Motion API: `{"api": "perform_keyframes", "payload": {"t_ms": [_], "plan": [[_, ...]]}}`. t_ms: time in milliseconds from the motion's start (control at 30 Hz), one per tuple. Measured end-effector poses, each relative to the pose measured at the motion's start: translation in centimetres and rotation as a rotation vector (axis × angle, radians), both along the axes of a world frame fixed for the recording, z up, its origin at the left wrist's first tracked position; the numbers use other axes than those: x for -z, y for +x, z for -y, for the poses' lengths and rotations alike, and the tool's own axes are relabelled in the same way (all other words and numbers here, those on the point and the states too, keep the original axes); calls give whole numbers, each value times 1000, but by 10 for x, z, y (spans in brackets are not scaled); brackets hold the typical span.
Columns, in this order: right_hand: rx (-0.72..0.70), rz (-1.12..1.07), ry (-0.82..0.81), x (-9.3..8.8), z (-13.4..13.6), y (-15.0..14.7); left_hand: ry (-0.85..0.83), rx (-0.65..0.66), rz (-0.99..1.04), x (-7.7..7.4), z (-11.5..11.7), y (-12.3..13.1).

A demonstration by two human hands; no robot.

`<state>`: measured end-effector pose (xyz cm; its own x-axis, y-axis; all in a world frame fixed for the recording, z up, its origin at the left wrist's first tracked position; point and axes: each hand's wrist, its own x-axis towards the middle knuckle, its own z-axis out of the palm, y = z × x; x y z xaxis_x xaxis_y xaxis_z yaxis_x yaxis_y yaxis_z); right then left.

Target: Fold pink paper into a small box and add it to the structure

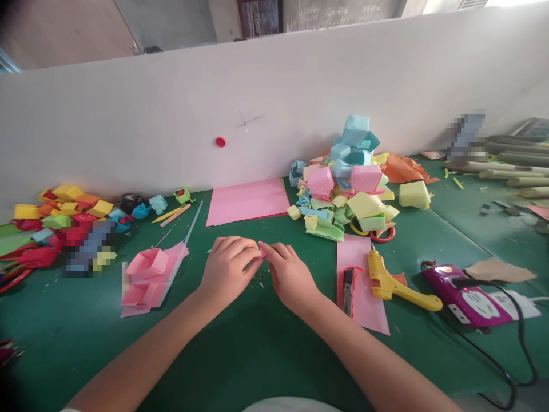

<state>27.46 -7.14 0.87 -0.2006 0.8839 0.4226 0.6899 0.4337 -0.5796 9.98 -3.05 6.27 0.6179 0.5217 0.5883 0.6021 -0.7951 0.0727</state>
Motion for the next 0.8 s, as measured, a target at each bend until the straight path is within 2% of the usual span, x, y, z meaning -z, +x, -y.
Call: {"api": "perform_keyframes", "payload": {"t_ms": [267,567,800], "plan": [[-35,-84,1,1,-1,-1,-138,90,10,-3,-13,-7],[-80,-121,-42,-3,0,-2,-171,107,-33,-5,-16,-10],[-192,-193,-115,-7,0,-1,-204,128,-96,-3,-20,-13]]}}
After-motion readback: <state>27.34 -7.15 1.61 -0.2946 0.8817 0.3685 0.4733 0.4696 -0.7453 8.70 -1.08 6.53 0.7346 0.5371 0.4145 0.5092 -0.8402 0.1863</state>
